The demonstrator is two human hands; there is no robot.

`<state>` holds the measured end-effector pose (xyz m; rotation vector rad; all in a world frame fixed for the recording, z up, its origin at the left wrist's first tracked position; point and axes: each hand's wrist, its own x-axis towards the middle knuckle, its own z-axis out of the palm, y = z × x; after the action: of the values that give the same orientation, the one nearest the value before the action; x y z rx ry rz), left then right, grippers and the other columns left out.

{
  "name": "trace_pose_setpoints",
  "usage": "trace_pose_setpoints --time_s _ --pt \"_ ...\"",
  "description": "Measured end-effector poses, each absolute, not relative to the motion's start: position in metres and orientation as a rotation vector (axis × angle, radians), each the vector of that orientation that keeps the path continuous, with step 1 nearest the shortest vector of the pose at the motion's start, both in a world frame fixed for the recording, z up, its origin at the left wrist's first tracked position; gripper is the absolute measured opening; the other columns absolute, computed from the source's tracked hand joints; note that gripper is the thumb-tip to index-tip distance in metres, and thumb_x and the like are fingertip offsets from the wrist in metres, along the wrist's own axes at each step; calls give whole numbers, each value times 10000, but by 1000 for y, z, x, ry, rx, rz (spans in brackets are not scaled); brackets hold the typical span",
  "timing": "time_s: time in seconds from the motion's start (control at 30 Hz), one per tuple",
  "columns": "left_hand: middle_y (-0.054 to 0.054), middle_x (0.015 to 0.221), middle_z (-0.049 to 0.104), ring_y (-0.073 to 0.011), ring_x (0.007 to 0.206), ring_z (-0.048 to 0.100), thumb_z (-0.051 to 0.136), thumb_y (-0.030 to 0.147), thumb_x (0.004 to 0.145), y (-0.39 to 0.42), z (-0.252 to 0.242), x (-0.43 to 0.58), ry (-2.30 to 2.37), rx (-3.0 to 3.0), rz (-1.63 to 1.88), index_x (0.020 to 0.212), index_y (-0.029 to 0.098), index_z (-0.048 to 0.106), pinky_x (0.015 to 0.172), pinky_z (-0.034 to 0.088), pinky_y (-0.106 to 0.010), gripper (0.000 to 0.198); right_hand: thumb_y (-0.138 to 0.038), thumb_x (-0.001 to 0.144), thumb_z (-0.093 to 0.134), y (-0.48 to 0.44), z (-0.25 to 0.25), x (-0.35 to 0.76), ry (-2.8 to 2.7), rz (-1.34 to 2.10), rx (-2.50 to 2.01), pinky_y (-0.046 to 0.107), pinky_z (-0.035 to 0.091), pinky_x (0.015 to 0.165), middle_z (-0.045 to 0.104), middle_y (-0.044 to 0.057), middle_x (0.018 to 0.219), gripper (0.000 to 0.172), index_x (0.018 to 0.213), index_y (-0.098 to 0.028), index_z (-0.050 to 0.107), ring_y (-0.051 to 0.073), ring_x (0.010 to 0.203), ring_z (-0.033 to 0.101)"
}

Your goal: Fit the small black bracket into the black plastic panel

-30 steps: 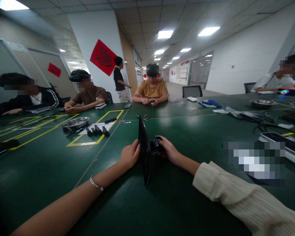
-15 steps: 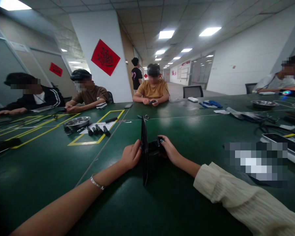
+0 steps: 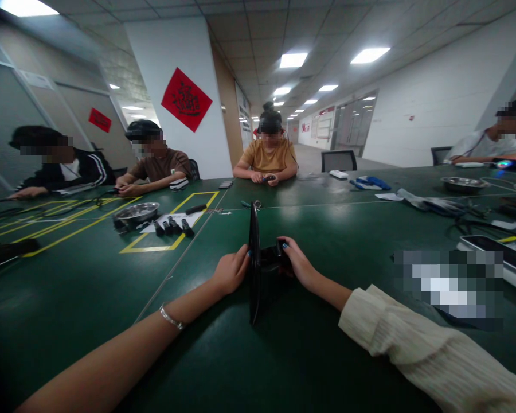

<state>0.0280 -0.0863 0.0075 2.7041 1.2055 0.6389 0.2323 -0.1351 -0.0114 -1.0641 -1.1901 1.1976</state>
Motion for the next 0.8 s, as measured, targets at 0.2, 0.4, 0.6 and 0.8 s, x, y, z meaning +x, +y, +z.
trace_pose_setpoints --time_s 0.2,0.4,0.6,0.8 --pt "-29 612 542 -177 571 544 202 379 903 -88 9 28 1158 2731 663 975 182 485 575 350 -257 353 -408 810 391 -136 -9 231 -1192 1207 -1085 181 317 355 537 -15 739 355 1138 -271 387 113 514 522" --pt "-30 569 522 -173 543 526 192 388 904 -90 17 29 1145 2781 558 776 198 511 555 326 -252 392 -368 783 395 -139 -3 229 -1143 1239 -1076 164 283 337 500 -41 679 329 1096 -266 400 90 463 483" --pt "-43 644 583 -174 623 569 111 408 913 -91 20 29 1217 2853 419 830 190 513 567 344 -246 464 -376 779 394 -138 -6 229 -1176 1202 -1056 161 274 316 486 -43 670 333 1084 -243 407 81 441 454" --pt "-65 712 624 -183 679 594 97 363 914 -92 21 27 1195 2911 399 883 163 527 605 370 -262 476 -361 789 386 -136 -9 230 -1196 1191 -1065 160 287 314 499 -34 693 332 1099 -246 407 83 448 465"
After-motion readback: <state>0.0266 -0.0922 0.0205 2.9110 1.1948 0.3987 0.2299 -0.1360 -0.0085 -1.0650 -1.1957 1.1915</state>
